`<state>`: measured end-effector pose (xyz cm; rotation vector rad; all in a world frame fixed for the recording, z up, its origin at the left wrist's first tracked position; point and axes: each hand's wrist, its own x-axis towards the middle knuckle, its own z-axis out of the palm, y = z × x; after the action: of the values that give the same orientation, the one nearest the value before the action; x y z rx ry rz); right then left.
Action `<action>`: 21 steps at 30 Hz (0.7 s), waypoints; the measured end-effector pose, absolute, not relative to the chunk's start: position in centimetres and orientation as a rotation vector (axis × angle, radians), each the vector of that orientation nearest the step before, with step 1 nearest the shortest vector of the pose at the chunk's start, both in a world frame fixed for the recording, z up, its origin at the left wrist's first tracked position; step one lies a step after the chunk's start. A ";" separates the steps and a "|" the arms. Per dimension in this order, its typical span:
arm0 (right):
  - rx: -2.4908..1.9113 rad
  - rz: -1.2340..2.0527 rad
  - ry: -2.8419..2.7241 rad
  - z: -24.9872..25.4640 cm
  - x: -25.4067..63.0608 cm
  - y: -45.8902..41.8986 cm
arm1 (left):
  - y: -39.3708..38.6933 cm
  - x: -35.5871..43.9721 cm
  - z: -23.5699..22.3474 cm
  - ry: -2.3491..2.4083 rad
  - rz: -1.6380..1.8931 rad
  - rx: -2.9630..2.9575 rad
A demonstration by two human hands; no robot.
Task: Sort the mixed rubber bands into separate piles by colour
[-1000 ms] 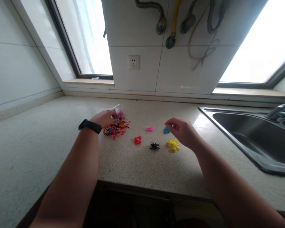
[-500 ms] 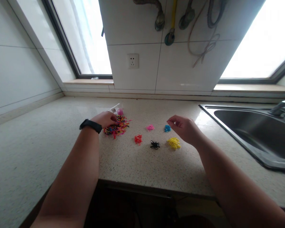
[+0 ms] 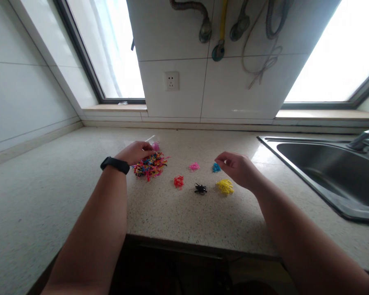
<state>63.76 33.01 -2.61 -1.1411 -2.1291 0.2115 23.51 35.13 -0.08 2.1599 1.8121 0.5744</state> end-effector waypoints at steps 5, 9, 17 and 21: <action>-1.150 0.224 -2.141 -2.6 63.8 33.0 | 35.0 23.7 0.0 1.802 0.605 2.150; -1.157 0.218 -2.170 -2.4 63.7 32.9 | 35.1 23.9 -0.2 1.765 0.656 2.098; -1.132 0.210 -2.204 -2.3 63.6 32.7 | 35.7 25.6 -0.9 1.496 0.893 1.841; -1.144 0.225 -2.222 -2.2 63.5 32.6 | 35.8 25.9 -1.1 1.451 0.936 1.763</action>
<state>63.52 32.62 -2.21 -1.1444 -2.2217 0.2252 25.92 35.78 -1.11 1.7630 1.4515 0.9356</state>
